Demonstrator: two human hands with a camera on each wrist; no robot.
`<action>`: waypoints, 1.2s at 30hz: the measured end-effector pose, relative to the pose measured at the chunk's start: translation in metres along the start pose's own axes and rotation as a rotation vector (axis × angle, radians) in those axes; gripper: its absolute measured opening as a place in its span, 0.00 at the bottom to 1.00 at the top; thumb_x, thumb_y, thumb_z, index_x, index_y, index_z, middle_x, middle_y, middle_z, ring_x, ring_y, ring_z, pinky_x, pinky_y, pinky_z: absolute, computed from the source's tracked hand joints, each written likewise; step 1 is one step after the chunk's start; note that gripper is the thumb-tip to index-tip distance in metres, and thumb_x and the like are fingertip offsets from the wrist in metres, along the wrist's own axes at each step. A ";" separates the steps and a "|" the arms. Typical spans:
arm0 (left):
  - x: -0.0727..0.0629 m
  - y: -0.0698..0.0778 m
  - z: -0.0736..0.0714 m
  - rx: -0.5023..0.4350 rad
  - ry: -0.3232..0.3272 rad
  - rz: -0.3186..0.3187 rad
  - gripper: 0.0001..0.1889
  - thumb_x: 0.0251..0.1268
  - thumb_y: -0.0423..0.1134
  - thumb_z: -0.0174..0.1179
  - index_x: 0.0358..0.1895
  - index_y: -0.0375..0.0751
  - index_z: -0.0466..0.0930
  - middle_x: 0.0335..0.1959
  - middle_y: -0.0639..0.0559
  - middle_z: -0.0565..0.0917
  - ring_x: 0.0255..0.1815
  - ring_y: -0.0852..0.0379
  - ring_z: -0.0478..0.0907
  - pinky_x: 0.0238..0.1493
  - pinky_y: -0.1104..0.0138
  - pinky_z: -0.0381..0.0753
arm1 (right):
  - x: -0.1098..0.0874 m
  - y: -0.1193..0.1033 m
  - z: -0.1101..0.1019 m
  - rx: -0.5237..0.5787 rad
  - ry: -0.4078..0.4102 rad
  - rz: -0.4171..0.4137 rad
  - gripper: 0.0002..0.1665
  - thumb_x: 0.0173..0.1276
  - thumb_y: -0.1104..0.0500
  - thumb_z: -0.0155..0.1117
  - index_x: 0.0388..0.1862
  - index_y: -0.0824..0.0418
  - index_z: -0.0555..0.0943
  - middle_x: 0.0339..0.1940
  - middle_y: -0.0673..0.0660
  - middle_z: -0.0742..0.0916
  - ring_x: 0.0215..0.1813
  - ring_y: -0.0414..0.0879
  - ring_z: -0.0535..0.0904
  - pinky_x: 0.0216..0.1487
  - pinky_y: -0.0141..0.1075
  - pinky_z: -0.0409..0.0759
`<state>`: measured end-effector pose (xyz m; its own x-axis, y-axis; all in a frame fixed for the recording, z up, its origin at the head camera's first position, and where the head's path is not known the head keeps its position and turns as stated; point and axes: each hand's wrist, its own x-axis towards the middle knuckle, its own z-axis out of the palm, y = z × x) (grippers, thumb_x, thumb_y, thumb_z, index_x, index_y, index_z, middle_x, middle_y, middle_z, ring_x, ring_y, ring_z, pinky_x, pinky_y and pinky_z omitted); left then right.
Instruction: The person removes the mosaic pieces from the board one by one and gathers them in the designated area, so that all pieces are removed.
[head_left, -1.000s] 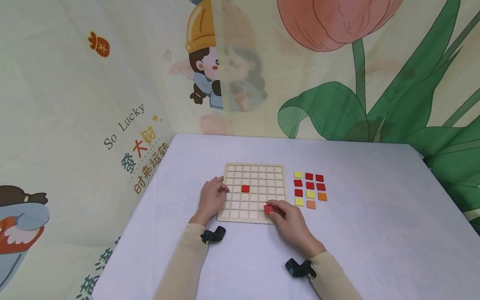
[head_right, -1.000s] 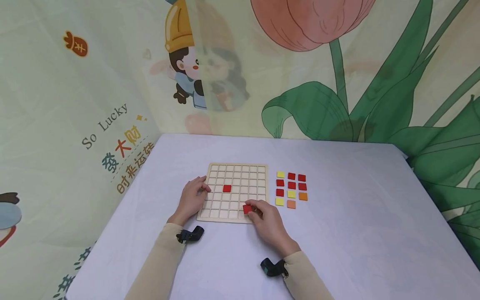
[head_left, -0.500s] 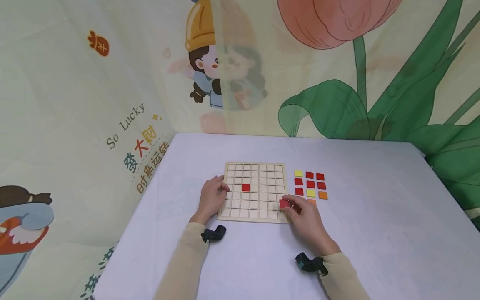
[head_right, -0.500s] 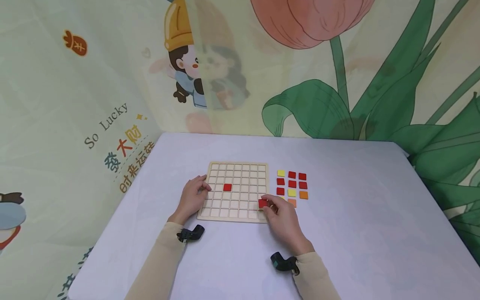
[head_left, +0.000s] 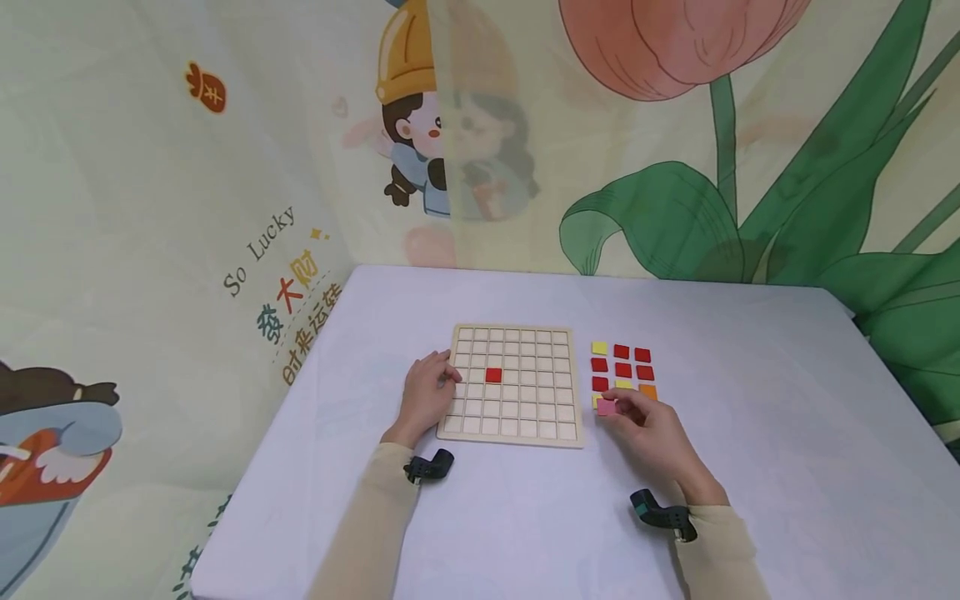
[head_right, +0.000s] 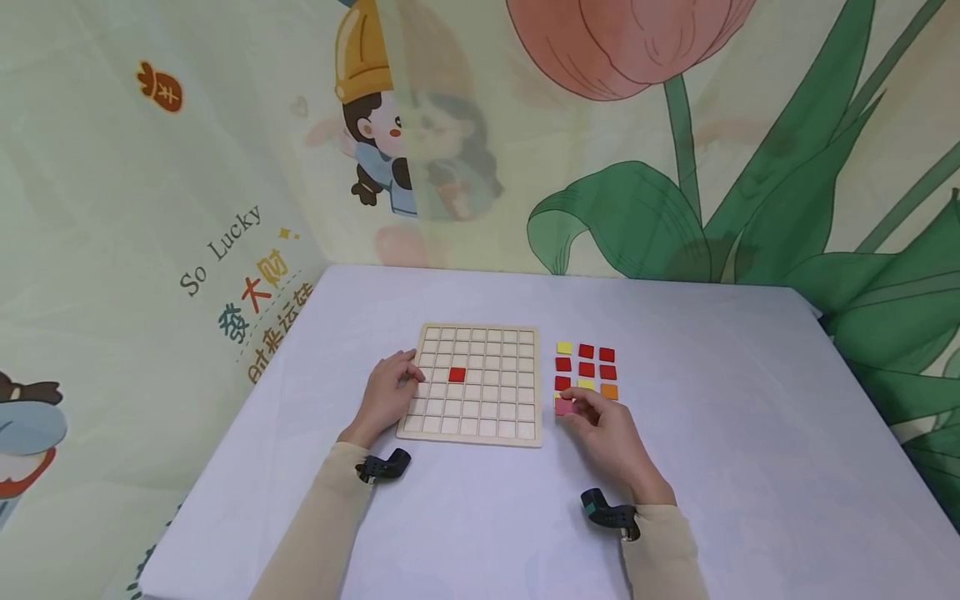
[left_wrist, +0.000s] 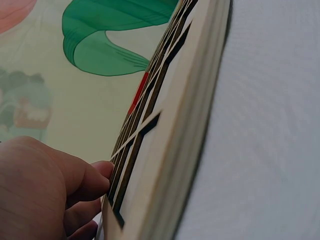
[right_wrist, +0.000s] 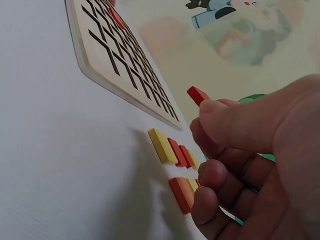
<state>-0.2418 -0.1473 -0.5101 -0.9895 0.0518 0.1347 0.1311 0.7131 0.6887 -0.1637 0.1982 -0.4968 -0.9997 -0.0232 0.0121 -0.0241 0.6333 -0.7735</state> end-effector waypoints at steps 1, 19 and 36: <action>0.000 0.000 0.000 -0.002 -0.001 -0.001 0.08 0.64 0.29 0.54 0.31 0.43 0.81 0.69 0.44 0.72 0.74 0.45 0.60 0.78 0.52 0.46 | 0.000 0.002 -0.002 -0.001 -0.007 0.003 0.20 0.65 0.58 0.68 0.56 0.54 0.81 0.40 0.54 0.81 0.41 0.49 0.75 0.35 0.28 0.79; 0.000 0.000 0.001 -0.007 -0.013 -0.004 0.08 0.64 0.29 0.54 0.31 0.42 0.80 0.69 0.43 0.72 0.75 0.45 0.59 0.78 0.53 0.44 | -0.001 0.033 -0.038 -0.123 0.008 0.107 0.22 0.66 0.63 0.66 0.58 0.62 0.76 0.41 0.59 0.82 0.41 0.50 0.73 0.34 0.23 0.75; 0.001 -0.002 0.000 -0.021 -0.005 0.016 0.08 0.64 0.29 0.54 0.30 0.43 0.80 0.69 0.43 0.72 0.74 0.44 0.59 0.78 0.51 0.45 | 0.001 0.026 -0.029 -0.191 0.071 0.210 0.23 0.69 0.63 0.62 0.62 0.65 0.75 0.43 0.64 0.80 0.46 0.56 0.72 0.44 0.42 0.80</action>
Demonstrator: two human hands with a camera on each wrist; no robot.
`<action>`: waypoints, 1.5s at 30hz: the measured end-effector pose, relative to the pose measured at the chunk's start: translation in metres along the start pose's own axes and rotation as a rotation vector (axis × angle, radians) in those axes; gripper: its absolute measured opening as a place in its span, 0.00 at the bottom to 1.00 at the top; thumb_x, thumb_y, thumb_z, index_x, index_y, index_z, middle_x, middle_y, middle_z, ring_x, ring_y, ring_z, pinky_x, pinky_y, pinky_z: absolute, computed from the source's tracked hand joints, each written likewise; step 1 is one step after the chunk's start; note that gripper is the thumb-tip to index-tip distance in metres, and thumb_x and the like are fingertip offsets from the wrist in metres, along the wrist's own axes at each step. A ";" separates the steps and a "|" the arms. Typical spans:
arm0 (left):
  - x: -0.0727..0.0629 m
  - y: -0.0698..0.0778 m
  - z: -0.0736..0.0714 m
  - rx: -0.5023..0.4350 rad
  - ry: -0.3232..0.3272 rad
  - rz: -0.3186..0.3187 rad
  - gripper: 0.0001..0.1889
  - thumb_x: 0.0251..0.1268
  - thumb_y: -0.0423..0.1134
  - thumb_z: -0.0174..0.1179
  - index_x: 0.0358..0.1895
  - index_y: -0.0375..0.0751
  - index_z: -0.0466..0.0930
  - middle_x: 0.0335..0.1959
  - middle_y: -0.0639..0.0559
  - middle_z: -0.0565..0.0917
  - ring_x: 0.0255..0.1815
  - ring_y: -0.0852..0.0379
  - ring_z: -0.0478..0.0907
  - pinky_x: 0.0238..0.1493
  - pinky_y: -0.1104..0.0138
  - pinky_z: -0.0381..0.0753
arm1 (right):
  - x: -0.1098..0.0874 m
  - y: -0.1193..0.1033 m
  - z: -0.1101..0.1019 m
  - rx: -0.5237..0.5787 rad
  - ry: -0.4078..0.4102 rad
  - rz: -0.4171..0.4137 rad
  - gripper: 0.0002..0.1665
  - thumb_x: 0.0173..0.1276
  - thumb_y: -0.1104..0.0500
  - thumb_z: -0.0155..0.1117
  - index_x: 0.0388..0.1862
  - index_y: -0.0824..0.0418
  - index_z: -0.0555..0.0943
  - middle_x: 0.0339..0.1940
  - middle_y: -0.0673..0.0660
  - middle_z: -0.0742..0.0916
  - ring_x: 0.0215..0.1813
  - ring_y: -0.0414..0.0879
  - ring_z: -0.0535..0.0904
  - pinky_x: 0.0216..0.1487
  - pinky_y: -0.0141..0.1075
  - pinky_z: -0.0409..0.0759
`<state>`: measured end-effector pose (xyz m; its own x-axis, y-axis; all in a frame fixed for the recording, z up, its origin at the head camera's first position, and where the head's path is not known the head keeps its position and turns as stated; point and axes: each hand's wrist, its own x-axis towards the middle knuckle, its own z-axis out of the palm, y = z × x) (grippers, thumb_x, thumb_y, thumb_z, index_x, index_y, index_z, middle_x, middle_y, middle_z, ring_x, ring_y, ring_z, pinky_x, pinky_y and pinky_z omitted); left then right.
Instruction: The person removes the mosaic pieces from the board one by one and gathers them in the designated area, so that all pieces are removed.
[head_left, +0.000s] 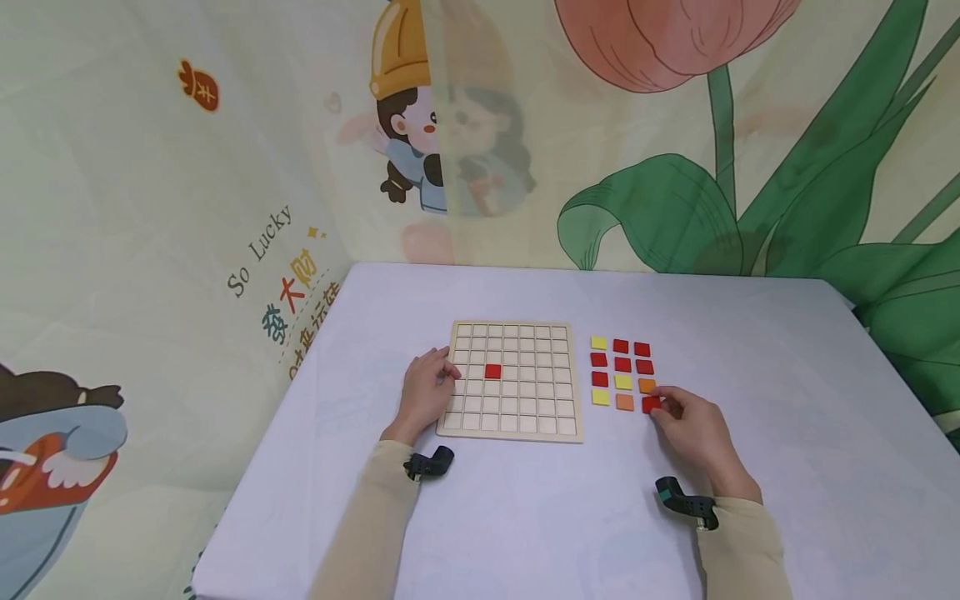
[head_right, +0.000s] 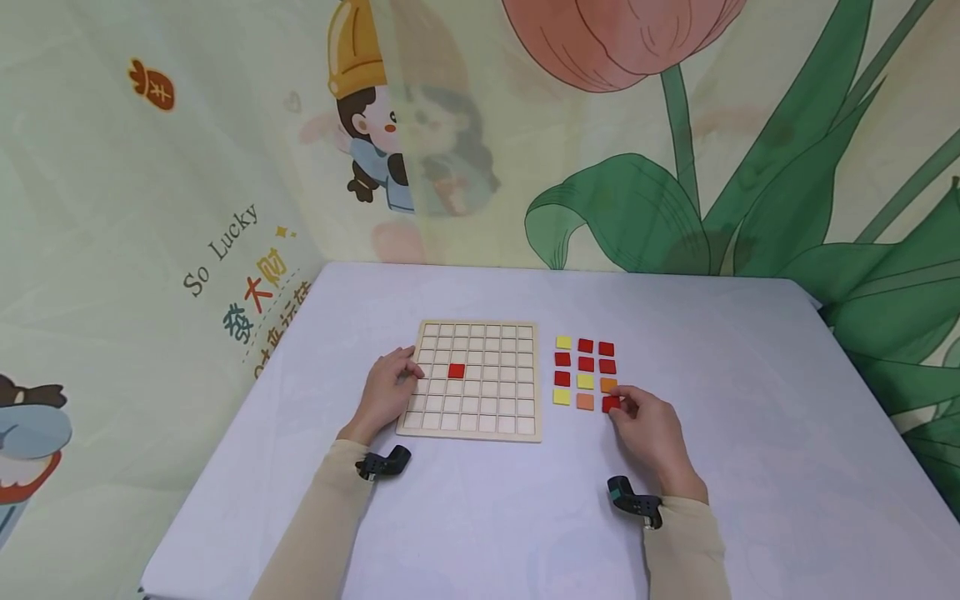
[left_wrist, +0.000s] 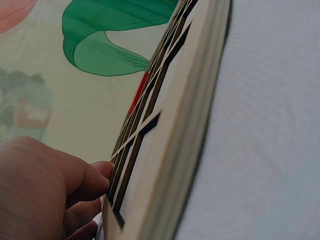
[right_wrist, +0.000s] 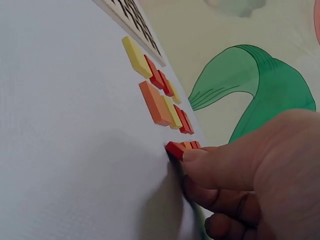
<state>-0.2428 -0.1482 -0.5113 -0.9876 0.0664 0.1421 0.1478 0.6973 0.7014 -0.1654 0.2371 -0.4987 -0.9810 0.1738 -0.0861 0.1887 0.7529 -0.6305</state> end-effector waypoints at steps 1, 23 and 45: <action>0.000 0.000 0.000 0.000 0.000 0.000 0.08 0.64 0.29 0.54 0.30 0.43 0.80 0.69 0.43 0.72 0.74 0.44 0.59 0.78 0.51 0.45 | 0.000 0.000 0.001 -0.009 0.005 0.003 0.23 0.69 0.63 0.62 0.61 0.66 0.75 0.43 0.63 0.80 0.45 0.56 0.72 0.44 0.42 0.80; 0.002 0.001 0.000 0.028 -0.003 -0.025 0.07 0.64 0.30 0.54 0.31 0.43 0.81 0.69 0.44 0.71 0.75 0.45 0.59 0.78 0.51 0.45 | 0.003 -0.003 0.004 -0.101 0.001 -0.013 0.22 0.69 0.65 0.62 0.61 0.65 0.74 0.40 0.63 0.78 0.43 0.55 0.71 0.39 0.40 0.78; 0.001 0.000 0.001 0.021 -0.014 -0.027 0.08 0.65 0.30 0.54 0.31 0.44 0.81 0.70 0.45 0.71 0.75 0.45 0.58 0.78 0.52 0.44 | 0.003 0.000 0.000 -0.051 -0.022 0.005 0.22 0.66 0.66 0.64 0.60 0.66 0.75 0.40 0.62 0.77 0.44 0.55 0.71 0.40 0.40 0.79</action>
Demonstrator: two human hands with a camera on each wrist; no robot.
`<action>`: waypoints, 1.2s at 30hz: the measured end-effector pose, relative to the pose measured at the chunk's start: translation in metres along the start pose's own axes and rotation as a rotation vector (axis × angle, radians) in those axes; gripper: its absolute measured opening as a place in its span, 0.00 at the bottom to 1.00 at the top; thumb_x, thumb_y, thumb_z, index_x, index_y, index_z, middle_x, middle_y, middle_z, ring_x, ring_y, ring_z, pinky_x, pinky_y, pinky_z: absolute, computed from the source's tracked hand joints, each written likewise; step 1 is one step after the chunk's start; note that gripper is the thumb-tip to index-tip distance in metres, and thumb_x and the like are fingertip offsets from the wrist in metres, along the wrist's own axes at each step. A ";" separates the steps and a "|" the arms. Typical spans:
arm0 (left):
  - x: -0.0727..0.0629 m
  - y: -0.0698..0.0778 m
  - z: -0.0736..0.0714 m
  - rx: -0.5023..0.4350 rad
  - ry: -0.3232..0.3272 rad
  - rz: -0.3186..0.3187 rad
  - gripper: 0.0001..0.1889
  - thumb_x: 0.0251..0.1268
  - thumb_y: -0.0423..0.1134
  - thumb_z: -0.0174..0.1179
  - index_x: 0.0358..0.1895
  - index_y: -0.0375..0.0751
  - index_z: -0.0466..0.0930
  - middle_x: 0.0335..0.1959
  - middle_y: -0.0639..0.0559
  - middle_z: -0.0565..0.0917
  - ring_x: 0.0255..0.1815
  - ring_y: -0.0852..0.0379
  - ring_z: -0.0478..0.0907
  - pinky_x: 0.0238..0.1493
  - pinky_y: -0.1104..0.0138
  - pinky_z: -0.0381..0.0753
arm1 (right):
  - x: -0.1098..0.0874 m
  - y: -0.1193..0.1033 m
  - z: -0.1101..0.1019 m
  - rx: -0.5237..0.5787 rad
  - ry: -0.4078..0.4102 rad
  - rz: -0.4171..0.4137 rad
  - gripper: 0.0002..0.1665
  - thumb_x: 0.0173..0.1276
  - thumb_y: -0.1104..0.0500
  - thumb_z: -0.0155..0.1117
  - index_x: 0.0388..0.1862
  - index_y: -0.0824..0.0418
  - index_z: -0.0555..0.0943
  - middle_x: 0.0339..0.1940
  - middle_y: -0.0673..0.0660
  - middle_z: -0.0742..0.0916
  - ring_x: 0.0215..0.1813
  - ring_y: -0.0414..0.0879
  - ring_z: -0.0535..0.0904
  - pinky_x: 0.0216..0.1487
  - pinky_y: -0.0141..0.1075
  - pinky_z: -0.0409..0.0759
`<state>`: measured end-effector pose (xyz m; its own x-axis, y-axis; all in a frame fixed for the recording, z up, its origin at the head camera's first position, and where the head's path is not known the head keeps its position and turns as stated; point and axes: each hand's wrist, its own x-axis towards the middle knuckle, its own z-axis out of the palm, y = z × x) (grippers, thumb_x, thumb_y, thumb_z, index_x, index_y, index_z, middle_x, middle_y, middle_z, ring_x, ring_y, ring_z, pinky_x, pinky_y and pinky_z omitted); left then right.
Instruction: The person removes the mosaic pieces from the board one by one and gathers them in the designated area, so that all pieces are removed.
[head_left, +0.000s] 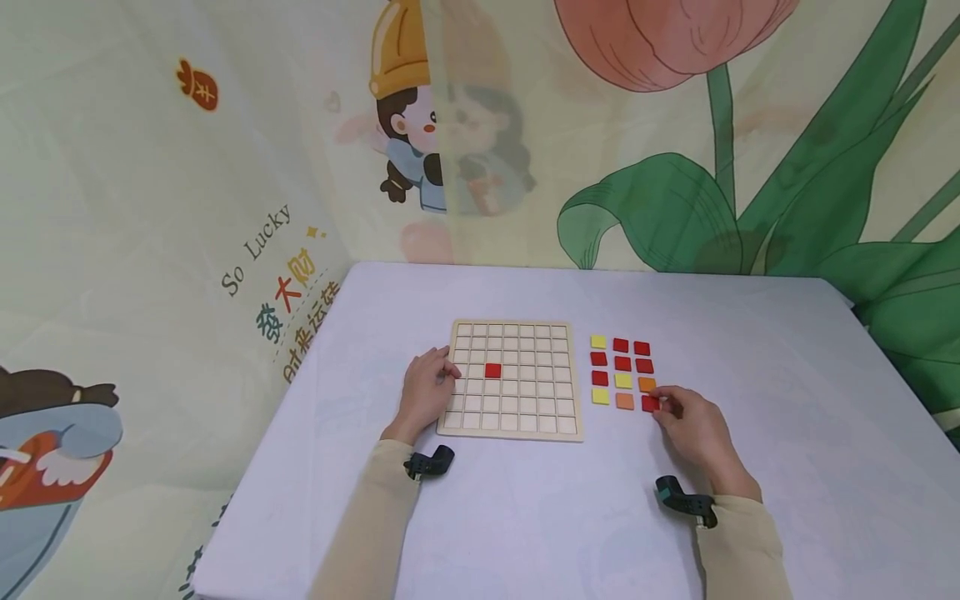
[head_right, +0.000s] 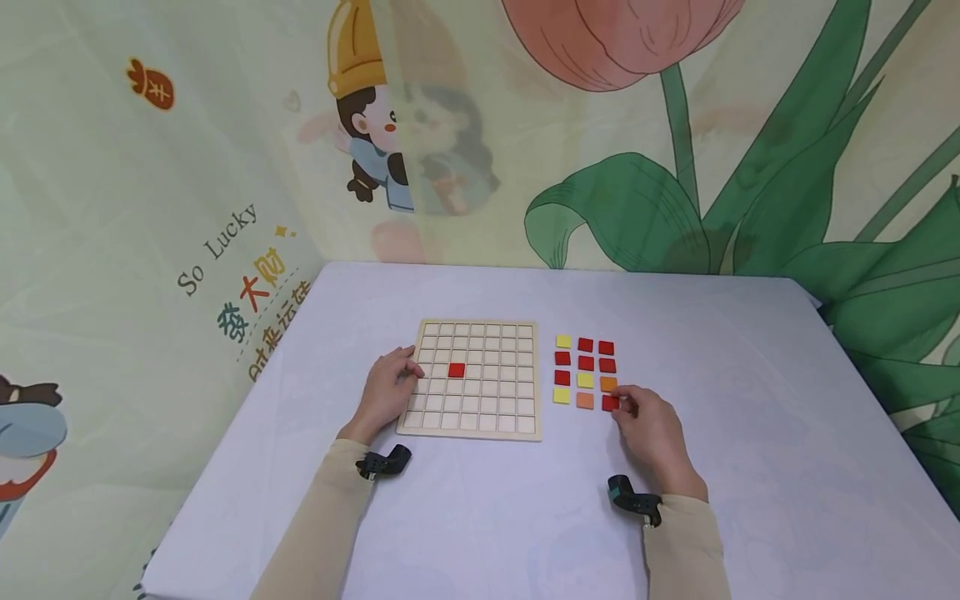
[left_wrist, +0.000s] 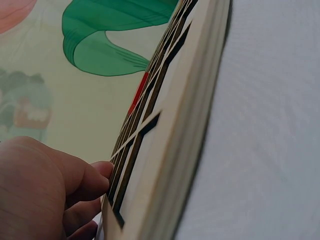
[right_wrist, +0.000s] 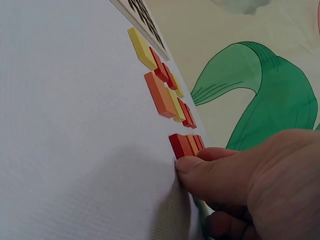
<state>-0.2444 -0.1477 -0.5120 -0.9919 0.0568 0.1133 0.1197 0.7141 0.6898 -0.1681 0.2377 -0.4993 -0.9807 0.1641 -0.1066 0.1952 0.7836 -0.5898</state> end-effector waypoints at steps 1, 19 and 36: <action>0.000 0.000 0.000 0.000 0.001 0.001 0.08 0.65 0.30 0.54 0.31 0.44 0.81 0.70 0.45 0.71 0.75 0.45 0.58 0.78 0.52 0.44 | 0.000 0.000 0.000 0.007 0.010 0.000 0.22 0.66 0.66 0.64 0.59 0.66 0.75 0.40 0.62 0.78 0.44 0.55 0.72 0.40 0.39 0.79; -0.001 0.001 0.001 -0.003 0.009 -0.001 0.08 0.64 0.29 0.54 0.30 0.43 0.80 0.69 0.44 0.71 0.75 0.46 0.58 0.78 0.53 0.45 | -0.018 -0.059 0.052 0.217 0.194 -0.307 0.10 0.64 0.63 0.67 0.45 0.58 0.83 0.33 0.51 0.79 0.35 0.45 0.72 0.30 0.29 0.74; -0.002 0.003 0.001 -0.011 0.009 -0.005 0.07 0.64 0.29 0.54 0.31 0.43 0.80 0.70 0.44 0.71 0.75 0.45 0.58 0.78 0.53 0.45 | -0.027 -0.083 0.086 0.409 0.103 -0.469 0.10 0.64 0.66 0.67 0.42 0.54 0.84 0.39 0.44 0.84 0.37 0.41 0.75 0.35 0.27 0.79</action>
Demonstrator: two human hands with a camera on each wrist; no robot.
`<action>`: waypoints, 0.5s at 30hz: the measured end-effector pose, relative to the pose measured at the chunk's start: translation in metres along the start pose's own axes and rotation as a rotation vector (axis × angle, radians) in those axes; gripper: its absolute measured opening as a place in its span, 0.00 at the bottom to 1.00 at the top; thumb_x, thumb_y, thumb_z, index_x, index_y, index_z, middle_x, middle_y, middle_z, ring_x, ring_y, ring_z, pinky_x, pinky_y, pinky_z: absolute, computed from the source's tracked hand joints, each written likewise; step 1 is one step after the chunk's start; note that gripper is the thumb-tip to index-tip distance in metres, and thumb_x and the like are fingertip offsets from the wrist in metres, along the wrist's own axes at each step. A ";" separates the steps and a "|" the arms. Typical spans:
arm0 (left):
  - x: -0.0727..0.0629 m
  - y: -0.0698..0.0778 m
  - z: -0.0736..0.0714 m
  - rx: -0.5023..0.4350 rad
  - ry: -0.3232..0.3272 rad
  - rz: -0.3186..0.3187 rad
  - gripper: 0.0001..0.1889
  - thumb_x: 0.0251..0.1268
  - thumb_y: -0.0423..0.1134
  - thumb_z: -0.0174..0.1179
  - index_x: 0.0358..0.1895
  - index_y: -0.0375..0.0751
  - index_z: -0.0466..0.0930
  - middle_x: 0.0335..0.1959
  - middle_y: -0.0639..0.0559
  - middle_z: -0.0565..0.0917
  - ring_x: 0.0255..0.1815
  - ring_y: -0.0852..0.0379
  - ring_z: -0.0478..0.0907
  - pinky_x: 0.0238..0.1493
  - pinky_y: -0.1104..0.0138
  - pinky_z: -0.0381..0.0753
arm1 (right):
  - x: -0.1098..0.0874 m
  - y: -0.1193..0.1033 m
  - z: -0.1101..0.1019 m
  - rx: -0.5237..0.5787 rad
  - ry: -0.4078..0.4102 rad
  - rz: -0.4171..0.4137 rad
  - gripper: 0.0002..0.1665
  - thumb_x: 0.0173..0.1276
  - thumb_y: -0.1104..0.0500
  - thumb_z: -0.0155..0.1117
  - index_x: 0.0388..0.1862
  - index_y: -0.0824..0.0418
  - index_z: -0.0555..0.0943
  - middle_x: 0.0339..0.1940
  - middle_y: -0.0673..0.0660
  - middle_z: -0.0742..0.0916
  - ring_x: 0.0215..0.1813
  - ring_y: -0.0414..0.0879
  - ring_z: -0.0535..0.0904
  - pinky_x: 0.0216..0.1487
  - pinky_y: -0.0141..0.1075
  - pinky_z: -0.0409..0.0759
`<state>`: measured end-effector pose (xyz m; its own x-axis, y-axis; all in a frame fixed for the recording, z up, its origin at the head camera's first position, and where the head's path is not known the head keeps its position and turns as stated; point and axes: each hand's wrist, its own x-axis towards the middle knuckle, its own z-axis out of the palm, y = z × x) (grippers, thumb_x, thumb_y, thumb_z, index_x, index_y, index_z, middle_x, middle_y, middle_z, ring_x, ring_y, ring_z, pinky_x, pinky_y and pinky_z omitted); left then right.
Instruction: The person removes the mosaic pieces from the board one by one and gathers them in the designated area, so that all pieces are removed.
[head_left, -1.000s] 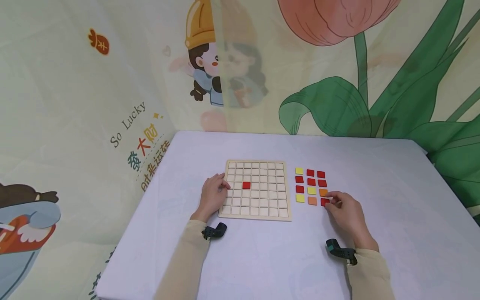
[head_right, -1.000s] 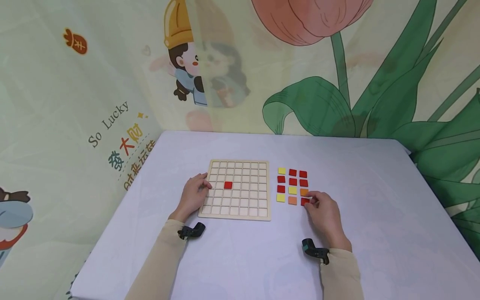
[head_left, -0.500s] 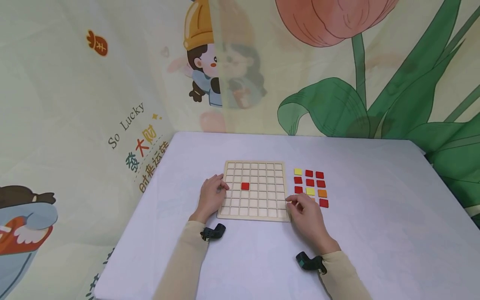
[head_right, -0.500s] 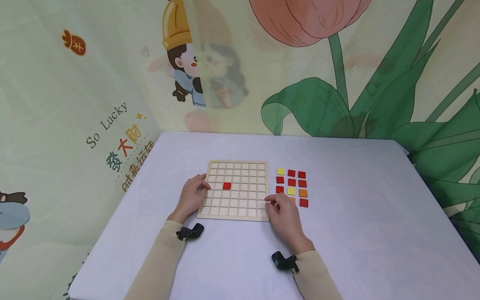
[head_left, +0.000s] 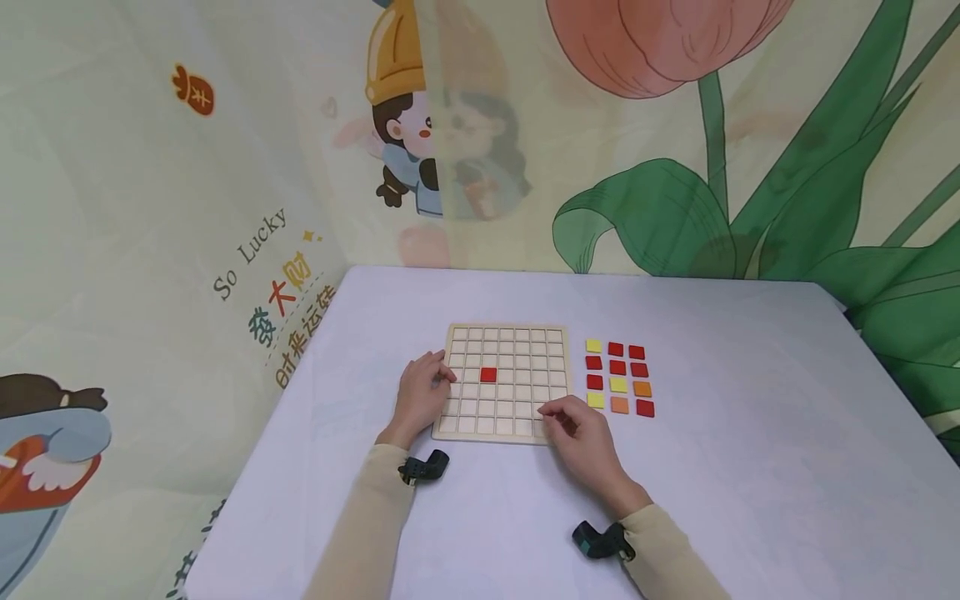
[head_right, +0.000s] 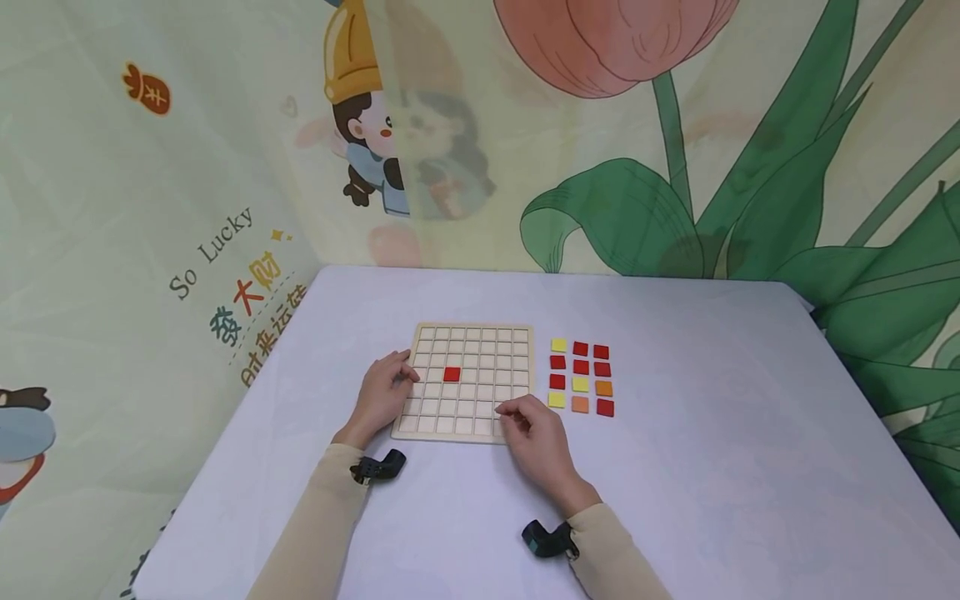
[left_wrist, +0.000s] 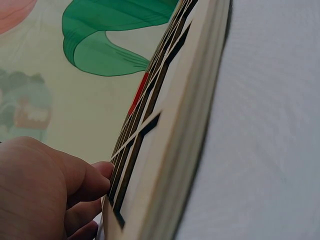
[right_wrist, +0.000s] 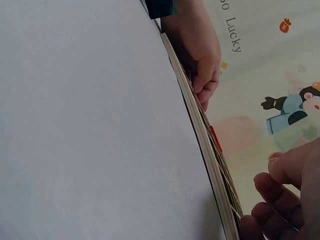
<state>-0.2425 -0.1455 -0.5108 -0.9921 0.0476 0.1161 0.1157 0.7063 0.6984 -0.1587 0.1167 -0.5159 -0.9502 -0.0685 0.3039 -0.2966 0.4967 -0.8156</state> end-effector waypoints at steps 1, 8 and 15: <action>0.000 0.000 0.000 0.003 -0.002 0.000 0.07 0.64 0.29 0.54 0.31 0.43 0.80 0.69 0.44 0.71 0.75 0.45 0.58 0.78 0.53 0.45 | 0.000 -0.001 0.001 0.001 -0.008 -0.009 0.10 0.64 0.66 0.67 0.42 0.54 0.84 0.38 0.44 0.84 0.37 0.41 0.75 0.35 0.28 0.79; 0.001 -0.001 0.002 0.029 -0.004 0.003 0.07 0.65 0.29 0.55 0.31 0.43 0.80 0.69 0.45 0.71 0.75 0.45 0.58 0.78 0.52 0.44 | 0.006 -0.006 0.010 -0.022 -0.071 -0.044 0.07 0.65 0.65 0.65 0.41 0.55 0.84 0.36 0.41 0.82 0.35 0.40 0.74 0.34 0.28 0.78; 0.002 -0.003 0.002 0.012 0.002 0.006 0.07 0.64 0.30 0.55 0.31 0.44 0.80 0.69 0.45 0.71 0.75 0.45 0.58 0.78 0.53 0.45 | 0.016 -0.008 0.017 -0.040 -0.108 -0.030 0.08 0.66 0.64 0.65 0.41 0.53 0.84 0.37 0.42 0.83 0.37 0.39 0.74 0.36 0.29 0.78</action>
<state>-0.2451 -0.1461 -0.5146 -0.9913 0.0507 0.1218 0.1212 0.7146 0.6890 -0.1731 0.0974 -0.5129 -0.9463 -0.1759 0.2713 -0.3233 0.5268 -0.7861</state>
